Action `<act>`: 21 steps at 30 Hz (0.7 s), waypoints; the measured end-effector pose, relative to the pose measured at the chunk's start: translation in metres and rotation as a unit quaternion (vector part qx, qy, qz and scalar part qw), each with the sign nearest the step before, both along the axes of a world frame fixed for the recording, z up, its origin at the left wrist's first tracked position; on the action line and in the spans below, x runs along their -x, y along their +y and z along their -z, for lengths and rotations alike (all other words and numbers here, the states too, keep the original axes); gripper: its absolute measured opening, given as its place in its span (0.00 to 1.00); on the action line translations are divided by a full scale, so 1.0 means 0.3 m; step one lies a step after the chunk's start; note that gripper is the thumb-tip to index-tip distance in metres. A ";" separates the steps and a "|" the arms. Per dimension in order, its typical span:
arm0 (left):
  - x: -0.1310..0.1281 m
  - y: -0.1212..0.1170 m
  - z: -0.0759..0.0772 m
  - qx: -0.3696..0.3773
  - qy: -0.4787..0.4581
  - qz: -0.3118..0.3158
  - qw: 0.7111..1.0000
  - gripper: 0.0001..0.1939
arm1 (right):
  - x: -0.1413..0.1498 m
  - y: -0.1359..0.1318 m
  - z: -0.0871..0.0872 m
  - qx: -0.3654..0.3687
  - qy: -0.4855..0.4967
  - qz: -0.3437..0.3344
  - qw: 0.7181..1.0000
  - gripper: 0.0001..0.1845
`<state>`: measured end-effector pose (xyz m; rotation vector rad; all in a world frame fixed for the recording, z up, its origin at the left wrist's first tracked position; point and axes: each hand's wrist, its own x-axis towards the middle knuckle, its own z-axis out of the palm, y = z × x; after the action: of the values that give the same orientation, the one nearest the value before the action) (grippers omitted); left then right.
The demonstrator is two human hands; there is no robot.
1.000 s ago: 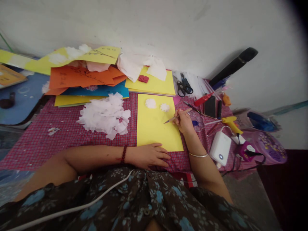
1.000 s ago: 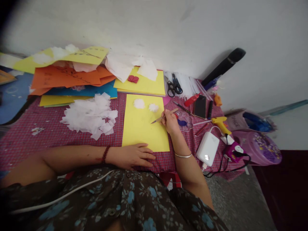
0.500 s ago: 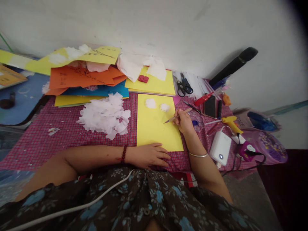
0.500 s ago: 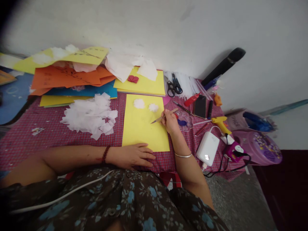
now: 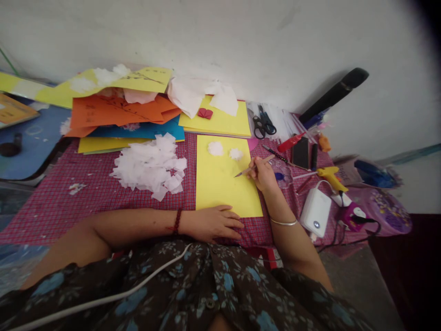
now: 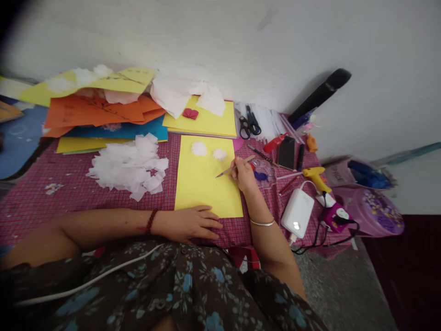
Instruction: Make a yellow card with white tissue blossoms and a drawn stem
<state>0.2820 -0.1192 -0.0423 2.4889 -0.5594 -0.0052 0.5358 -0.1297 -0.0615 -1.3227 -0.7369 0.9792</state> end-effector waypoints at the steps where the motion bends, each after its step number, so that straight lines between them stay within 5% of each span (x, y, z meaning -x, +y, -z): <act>1: 0.000 0.000 0.000 0.002 0.000 -0.002 1.000 0.25 | 0.000 0.000 0.000 -0.001 0.001 0.000 1.000 0.24; 21: -0.001 0.001 -0.002 0.001 -0.001 0.001 1.000 0.25 | 0.002 -0.002 -0.002 0.006 -0.011 0.000 1.000 0.24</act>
<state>0.2824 -0.1189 -0.0418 2.4857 -0.5631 -0.0031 0.5353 -0.1303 -0.0608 -1.3454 -0.7479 0.9717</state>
